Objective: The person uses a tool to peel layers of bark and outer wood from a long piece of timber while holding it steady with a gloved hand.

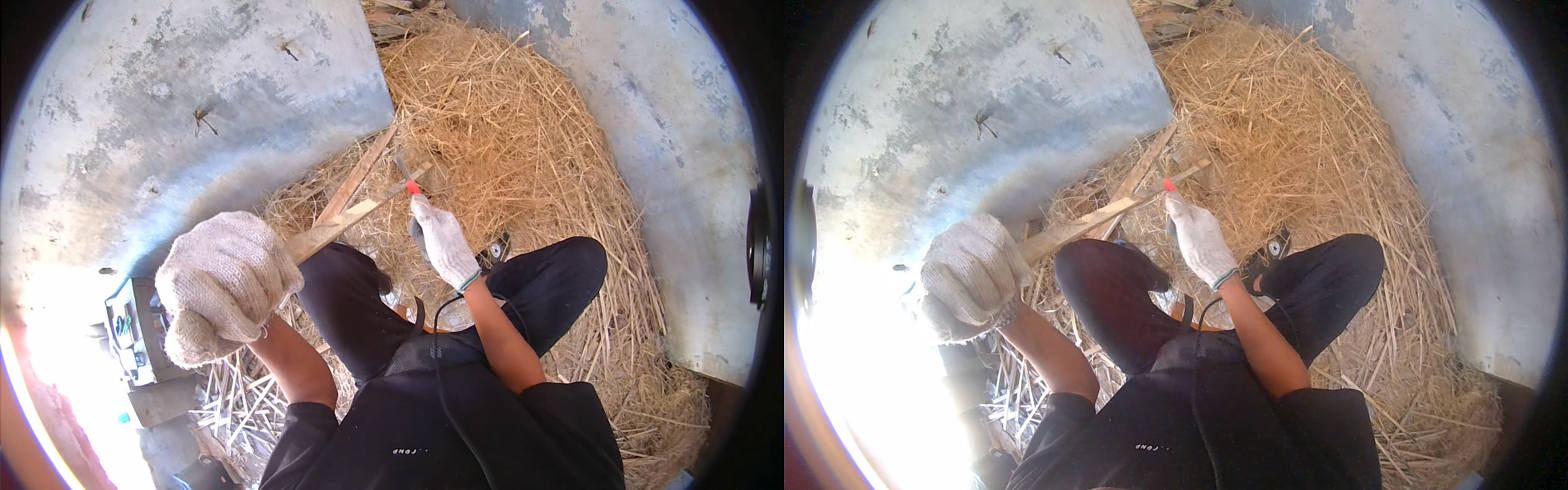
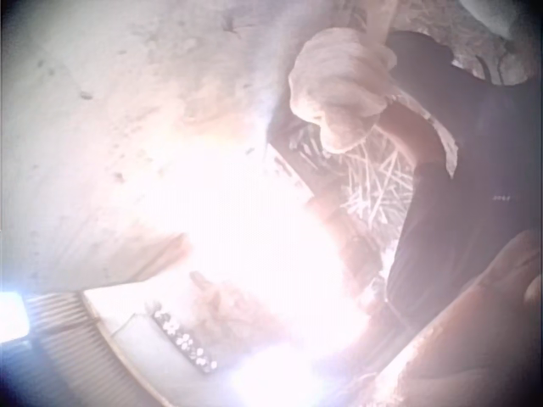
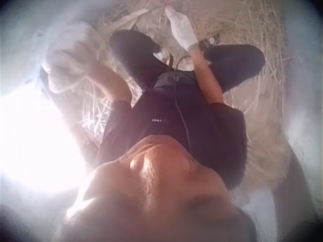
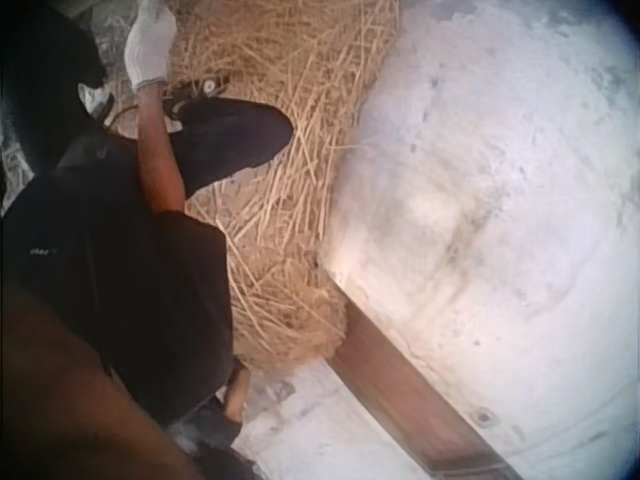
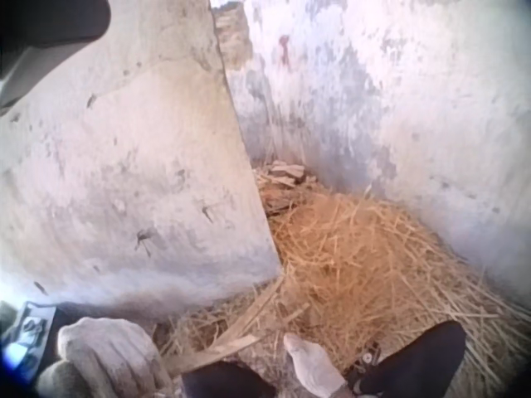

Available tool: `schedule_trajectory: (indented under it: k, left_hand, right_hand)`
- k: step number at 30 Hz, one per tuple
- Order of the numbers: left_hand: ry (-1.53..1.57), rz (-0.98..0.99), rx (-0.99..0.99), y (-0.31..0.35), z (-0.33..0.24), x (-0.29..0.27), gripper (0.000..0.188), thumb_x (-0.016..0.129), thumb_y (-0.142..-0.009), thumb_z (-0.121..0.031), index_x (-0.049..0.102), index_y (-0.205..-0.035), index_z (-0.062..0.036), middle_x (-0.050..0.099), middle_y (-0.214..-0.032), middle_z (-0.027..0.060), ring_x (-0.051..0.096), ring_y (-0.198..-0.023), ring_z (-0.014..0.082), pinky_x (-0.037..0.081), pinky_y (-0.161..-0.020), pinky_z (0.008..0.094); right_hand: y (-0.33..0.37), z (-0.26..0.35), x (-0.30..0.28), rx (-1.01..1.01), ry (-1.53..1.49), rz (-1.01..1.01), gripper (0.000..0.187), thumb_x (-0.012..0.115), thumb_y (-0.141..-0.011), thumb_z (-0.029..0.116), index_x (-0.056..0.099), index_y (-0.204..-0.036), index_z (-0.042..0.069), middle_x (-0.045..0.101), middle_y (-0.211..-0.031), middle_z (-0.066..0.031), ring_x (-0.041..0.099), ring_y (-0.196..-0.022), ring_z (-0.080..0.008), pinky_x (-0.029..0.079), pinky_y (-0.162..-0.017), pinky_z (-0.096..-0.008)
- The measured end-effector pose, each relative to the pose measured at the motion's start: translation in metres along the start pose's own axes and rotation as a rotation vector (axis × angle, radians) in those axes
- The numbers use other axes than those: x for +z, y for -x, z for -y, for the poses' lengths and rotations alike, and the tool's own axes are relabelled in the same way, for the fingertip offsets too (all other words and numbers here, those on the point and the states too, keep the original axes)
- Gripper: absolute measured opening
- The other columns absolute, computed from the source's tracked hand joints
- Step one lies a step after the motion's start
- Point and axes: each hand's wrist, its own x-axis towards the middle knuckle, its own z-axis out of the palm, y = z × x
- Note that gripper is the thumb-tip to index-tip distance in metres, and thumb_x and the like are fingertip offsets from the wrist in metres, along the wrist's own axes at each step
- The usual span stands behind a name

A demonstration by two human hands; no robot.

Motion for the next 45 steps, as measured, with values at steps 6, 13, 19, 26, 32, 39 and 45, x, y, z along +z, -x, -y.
schedule_trajectory:
  k: [6,13,19,26,32,39,45]
  left_hand:
    - [-0.045,0.024,-0.008,-0.015,0.005,0.011,0.04,0.059,-0.095,-0.033,0.058,-0.062,-0.0103,0.055,-0.052,0.0015,0.06,-0.046,0.0167,0.055,-0.047,0.0318]
    - [-0.043,0.077,0.009,-0.014,0.006,0.01,0.039,0.059,-0.092,-0.033,0.063,-0.062,-0.0095,0.056,-0.053,0.0018,0.059,-0.044,0.0167,0.054,-0.044,0.0321]
    - [0.055,0.232,0.025,-0.025,0.013,0.004,0.042,0.057,-0.098,-0.033,0.067,-0.074,-0.0008,0.059,-0.056,0.0042,0.06,-0.046,0.0211,0.056,-0.049,0.0366]
    - [0.04,0.201,-0.012,-0.01,0.014,-0.004,0.038,0.057,-0.096,-0.028,0.067,-0.072,-0.0011,0.06,-0.058,0.0053,0.06,-0.047,0.0206,0.056,-0.05,0.0369]
    - [-0.21,-0.513,0.014,-0.002,0.021,0.045,0.037,0.048,-0.101,-0.023,0.047,-0.065,-0.0139,0.045,-0.049,0.0006,0.044,-0.038,0.0162,0.04,-0.039,0.032]
    - [-0.252,-0.835,0.028,-0.001,0.025,0.061,0.036,0.042,-0.103,-0.022,0.04,-0.068,-0.0167,0.034,-0.048,0.0002,0.031,-0.037,0.0154,0.042,-0.045,0.0371]
    - [-0.319,-0.843,0.012,0.0,0.026,0.059,0.033,0.047,-0.1,-0.026,0.041,-0.069,-0.017,0.034,-0.049,-0.0002,0.033,-0.037,0.0147,0.043,-0.045,0.0367]
  right_hand:
    - [-0.004,-0.017,0.013,-0.082,0.745,-0.109,0.071,0.032,-0.102,0.061,0.065,-0.094,-0.002,0.063,-0.08,-0.0324,0.064,-0.089,-0.0488,0.048,-0.081,-0.0547]
    - [0.003,-0.019,-0.016,0.212,-0.096,-0.016,0.064,0.052,-0.098,0.061,0.062,-0.084,-0.001,0.054,-0.06,-0.0021,0.05,-0.055,-0.0151,0.042,-0.054,-0.0349]
    - [0.017,-0.016,0.012,-0.309,0.539,-0.283,0.061,0.045,-0.102,0.059,0.061,-0.09,0.002,0.051,-0.058,-0.0046,0.053,-0.051,-0.0169,0.042,-0.05,-0.0332]
    - [-0.006,-0.028,0.0,0.018,0.096,0.136,0.052,0.04,-0.105,0.048,0.06,-0.095,0.001,0.058,-0.07,-0.0251,0.056,-0.064,-0.0435,0.047,-0.064,-0.0486]
    - [0.063,0.039,0.035,-0.582,0.288,-0.011,0.022,0.056,-0.101,0.022,0.059,-0.104,0.001,0.059,-0.073,-0.0136,0.057,-0.058,-0.0271,0.046,-0.057,-0.0388]
    - [0.018,-0.024,0.039,-0.245,0.522,-0.149,0.038,0.049,-0.103,0.031,0.062,-0.107,-0.004,0.064,-0.079,-0.0284,0.066,-0.077,-0.0463,0.051,-0.064,-0.0505]
    - [0.019,-0.03,0.008,-0.274,0.604,-0.042,0.033,0.048,-0.103,0.027,0.061,-0.106,-0.003,0.063,-0.076,-0.0287,0.067,-0.078,-0.0427,0.052,-0.056,-0.0498]
